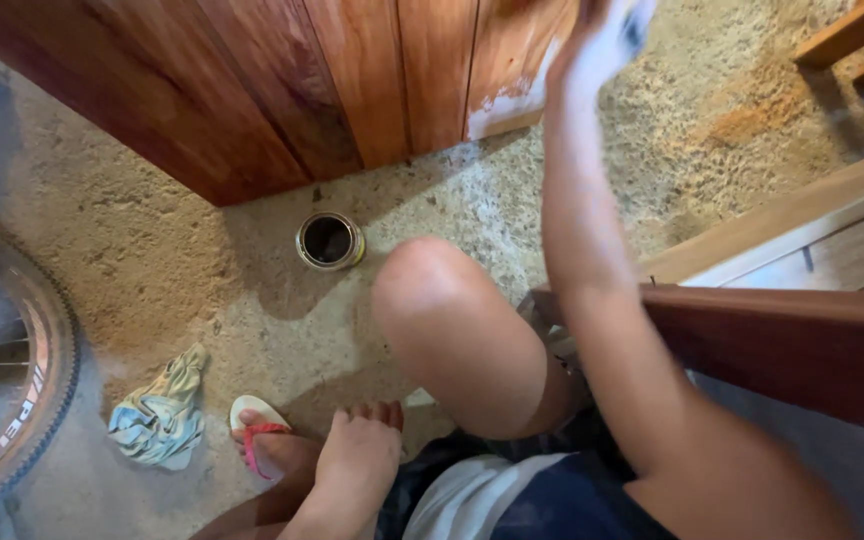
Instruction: The person sits on the floor and uses a paintbrush to apply dark stain to a wooden cabinet door. They dip the brush into a can of stain and apply it to the wood surface. Later, they stand and paint a separate wooden plank resting on a workbench.
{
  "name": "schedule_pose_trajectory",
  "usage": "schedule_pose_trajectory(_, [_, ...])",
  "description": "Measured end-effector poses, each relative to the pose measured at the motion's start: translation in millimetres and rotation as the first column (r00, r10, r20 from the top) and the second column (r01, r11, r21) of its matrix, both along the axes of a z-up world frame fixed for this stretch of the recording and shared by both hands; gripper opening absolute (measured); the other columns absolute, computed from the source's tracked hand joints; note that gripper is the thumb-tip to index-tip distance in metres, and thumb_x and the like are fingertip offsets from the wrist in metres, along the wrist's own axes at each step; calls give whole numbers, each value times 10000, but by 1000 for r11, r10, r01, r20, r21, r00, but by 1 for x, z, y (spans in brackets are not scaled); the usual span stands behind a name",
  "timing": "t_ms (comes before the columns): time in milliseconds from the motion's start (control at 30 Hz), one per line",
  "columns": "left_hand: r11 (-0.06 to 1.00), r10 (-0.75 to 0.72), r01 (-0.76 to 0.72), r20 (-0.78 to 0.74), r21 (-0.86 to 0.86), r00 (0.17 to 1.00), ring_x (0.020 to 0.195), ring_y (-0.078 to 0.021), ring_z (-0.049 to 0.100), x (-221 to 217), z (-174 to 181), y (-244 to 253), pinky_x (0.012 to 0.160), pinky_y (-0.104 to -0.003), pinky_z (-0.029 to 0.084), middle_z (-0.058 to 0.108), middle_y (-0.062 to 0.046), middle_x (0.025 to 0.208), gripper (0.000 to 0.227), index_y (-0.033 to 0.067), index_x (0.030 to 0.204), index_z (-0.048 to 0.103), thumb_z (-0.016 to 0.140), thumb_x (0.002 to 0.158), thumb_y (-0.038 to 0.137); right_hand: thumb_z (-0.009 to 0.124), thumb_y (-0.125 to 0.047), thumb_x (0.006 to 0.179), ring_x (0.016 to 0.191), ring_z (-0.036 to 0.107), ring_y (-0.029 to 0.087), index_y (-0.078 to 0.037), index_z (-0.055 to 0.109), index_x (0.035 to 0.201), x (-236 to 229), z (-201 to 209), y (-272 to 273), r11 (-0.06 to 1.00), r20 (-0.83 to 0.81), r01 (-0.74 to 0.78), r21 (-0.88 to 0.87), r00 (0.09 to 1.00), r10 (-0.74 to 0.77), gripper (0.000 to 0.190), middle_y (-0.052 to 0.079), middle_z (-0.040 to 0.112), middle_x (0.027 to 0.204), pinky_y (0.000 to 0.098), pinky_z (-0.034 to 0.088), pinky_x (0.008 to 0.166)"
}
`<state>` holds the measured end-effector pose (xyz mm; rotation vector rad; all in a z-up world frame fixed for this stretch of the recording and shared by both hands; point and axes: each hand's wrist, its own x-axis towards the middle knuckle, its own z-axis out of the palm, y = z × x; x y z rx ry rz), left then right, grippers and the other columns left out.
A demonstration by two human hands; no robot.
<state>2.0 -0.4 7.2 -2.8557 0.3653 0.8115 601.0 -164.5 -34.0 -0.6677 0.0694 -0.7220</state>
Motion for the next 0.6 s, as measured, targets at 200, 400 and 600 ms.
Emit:
schedule_pose_trajectory(200, [1000, 13, -12, 62, -12, 998, 839, -297, 667, 3, 5, 0, 709, -450, 455, 698, -69, 962, 246, 179, 1116, 623, 523, 904, 252, 729, 79, 651, 531, 595, 188, -11, 596, 777, -38, -36, 7, 990, -336, 91, -107, 934, -122, 205, 133, 614, 622, 324, 519, 502])
schedule_pose_trajectory(400, [1000, 5, -5, 21, -11, 1000, 869, -300, 676, 0, 9, -3, 712, -457, 458, 704, -68, 1020, 343, 139, 1230, 612, 522, 915, 243, 753, 160, 781, 740, 573, 178, -73, 525, 790, -15, -40, 6, 993, -1, 11, -114, 1000, -12, 326, 81, 598, 788, 346, 524, 677])
schedule_pose_trajectory(600, [1000, 15, -15, 47, -4, 999, 862, -324, 683, 6, 13, 1, 724, -465, 457, 717, -82, 1019, 389, 133, 1269, 634, 520, 921, 263, 747, 180, 880, 989, 686, 299, 129, 662, 1070, -30, -59, 38, 996, 131, -40, -79, 990, 50, 214, 261, 715, 1082, 400, 587, 919])
